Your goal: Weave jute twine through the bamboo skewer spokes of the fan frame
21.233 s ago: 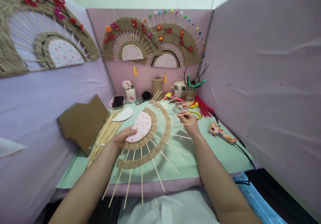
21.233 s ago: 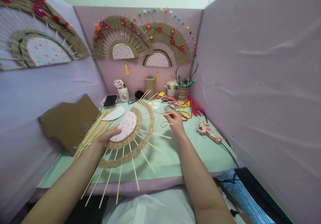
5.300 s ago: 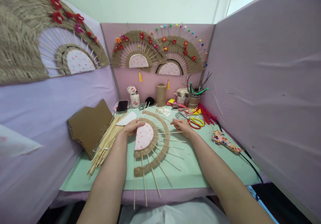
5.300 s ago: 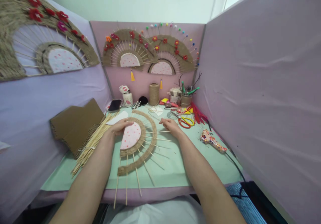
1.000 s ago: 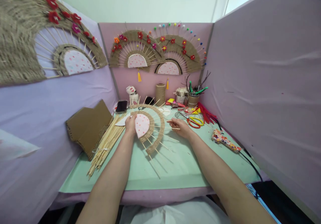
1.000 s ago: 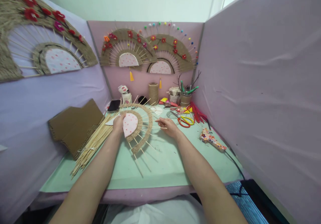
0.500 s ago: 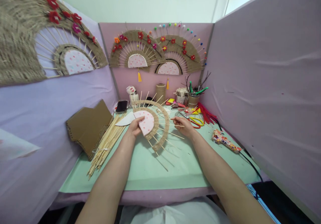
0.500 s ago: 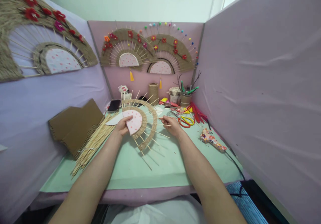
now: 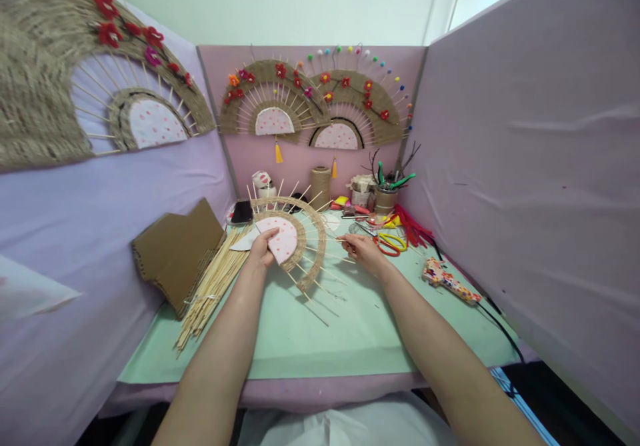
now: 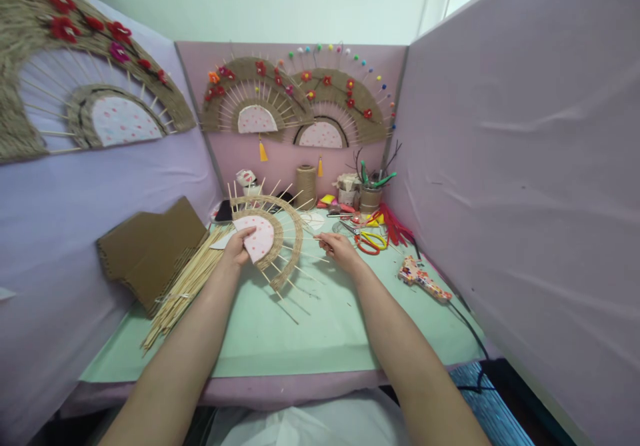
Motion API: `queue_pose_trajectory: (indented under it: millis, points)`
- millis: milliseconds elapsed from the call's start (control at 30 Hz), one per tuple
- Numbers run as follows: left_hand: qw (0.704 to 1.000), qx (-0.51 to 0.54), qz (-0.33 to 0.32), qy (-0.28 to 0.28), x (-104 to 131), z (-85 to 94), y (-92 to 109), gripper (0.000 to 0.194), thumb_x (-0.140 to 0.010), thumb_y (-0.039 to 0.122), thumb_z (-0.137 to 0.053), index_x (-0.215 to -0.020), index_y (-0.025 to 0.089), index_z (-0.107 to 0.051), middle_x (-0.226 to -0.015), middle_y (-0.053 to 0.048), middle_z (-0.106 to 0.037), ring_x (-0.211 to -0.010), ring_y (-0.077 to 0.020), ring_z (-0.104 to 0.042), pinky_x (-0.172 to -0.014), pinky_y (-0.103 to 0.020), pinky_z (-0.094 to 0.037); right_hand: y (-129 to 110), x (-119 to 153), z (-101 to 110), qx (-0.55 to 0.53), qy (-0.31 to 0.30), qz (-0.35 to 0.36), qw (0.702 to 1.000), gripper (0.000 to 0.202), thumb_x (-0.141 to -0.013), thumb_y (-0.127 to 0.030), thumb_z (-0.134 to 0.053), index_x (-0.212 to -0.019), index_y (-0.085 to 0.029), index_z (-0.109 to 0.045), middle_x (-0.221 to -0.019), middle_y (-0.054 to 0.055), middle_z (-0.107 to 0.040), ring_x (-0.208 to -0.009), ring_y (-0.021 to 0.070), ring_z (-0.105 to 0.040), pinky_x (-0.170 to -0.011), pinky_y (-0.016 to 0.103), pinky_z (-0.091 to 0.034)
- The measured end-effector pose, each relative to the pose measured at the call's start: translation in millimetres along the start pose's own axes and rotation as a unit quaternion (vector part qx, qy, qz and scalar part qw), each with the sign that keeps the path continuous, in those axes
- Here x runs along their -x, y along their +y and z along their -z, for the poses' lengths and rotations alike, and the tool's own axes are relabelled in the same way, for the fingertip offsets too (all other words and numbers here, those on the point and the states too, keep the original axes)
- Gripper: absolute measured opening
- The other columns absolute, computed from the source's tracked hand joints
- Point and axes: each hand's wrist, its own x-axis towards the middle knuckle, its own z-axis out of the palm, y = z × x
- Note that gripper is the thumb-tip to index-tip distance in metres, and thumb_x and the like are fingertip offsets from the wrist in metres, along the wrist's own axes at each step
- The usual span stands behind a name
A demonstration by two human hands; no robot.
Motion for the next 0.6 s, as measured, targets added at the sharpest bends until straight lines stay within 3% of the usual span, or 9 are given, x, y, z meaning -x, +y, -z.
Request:
queue_pose_trajectory:
  millis: [100,300,433,600]
  points:
    - [1.000,0.007,-0.009,0.023,-1.6,1.2,3.2,0.033,-0.074,0.001,-0.049,-0.104,0.008,-0.059,-0.068,-0.009,-0.070,-0.062,-0.0202,-0.068,-0.075,-0.036,-0.055,-2.0,0.9,0.3,0.073,0.051,0.034,0.995,0.033,-0.068,-0.047,-0.064,-0.079,-0.016,-0.069,-0.061,-0.001,-0.050,-0.050,0.0069,-0.034,-0.045,0.022,-0.022]
    - [0.999,0.006,-0.016,0.050,-3.7,1.5,4.9,0.033,-0.072,0.002,-0.052,-0.103,0.009,-0.061,-0.072,-0.011,-0.071,-0.072,-0.0235,-0.068,-0.077,-0.037,-0.054,-3.9,1.7,0.2,0.200,0.153,0.149,0.956,0.026,-0.068,-0.044,-0.063,-0.067,-0.018,-0.068,-0.065,0.002,-0.058,-0.061,0.0142,-0.046,-0.055,0.026,-0.034]
    - [0.998,0.014,-0.029,0.061,-2.9,0.6,5.6,0.033,-0.072,0.002,-0.052,-0.102,0.010,-0.061,-0.076,-0.011,-0.071,-0.077,-0.0236,-0.068,-0.079,-0.038,-0.053,-3.3,1.5,-0.2,0.211,0.174,0.194,0.942,0.025,-0.069,-0.043,-0.062,-0.069,-0.019,-0.068,-0.067,0.003,-0.061,-0.066,0.0169,-0.049,-0.060,0.028,-0.036]
    - [0.996,0.027,-0.047,0.068,-0.1,-1.4,6.9,0.031,-0.073,0.003,-0.052,-0.102,0.010,-0.061,-0.076,-0.011,-0.070,-0.081,-0.0239,-0.068,-0.083,-0.038,-0.051,-5.1,3.4,-0.7,0.206,0.159,0.172,0.950,0.027,-0.073,-0.044,-0.057,-0.073,-0.019,-0.070,-0.067,0.003,-0.059,-0.065,0.0152,-0.049,-0.059,0.026,-0.036]
